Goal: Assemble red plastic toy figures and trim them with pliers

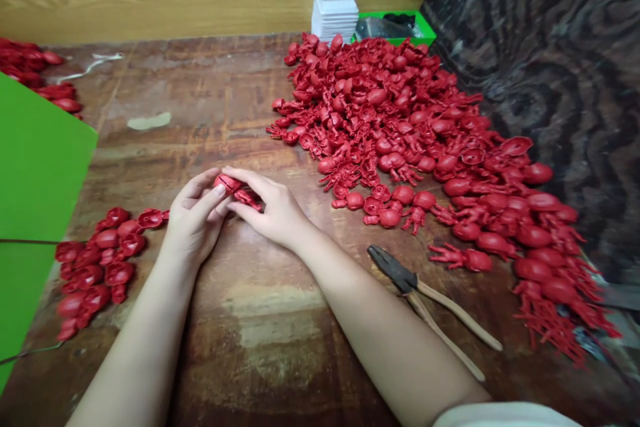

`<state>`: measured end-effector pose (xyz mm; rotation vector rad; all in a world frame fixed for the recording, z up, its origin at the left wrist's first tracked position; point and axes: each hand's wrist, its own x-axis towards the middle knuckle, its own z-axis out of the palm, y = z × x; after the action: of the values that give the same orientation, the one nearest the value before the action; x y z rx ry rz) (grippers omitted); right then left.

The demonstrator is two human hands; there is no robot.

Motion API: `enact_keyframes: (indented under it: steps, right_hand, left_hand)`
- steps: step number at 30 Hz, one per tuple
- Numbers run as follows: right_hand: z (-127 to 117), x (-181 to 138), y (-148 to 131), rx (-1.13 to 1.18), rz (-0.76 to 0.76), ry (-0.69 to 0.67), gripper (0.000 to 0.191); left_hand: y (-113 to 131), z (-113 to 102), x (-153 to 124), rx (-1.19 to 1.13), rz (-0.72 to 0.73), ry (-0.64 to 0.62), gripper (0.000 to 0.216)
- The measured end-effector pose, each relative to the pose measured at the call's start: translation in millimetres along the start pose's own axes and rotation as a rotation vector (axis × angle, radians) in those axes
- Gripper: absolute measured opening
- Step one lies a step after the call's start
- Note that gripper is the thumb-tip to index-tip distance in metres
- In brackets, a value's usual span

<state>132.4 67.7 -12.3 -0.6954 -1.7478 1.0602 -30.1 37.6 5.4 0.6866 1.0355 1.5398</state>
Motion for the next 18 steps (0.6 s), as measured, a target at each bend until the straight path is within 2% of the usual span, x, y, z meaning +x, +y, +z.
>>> enact_keyframes:
  steps: [6,12,15,18]
  right_hand:
    - [-0.6,-0.2,0.7,-0.119,-0.1,-0.003,0.044]
    - [0.5,-2.3,3.0,-0.276,-0.161,0.086,0.04]
    - [-1.9,-1.7,2.8,-0.261,-0.134,0.123,0.038]
    - [-5.0,0.4,0.1,-0.205,-0.154,0.085,0.039]
  left_hand:
    - [0.8,-1.8,-0.4,0.001,-0.009,-0.012,0.042]
    - [-7.0,-2.7,-0.8,0.054,0.071,0.013,0.04]
    - [-7.4,-2.9,-2.1,0.07,0.079,-0.01,0.039]
    - [-4.7,-4.7,-4.1,0.077,0.048,-0.082,0.046]
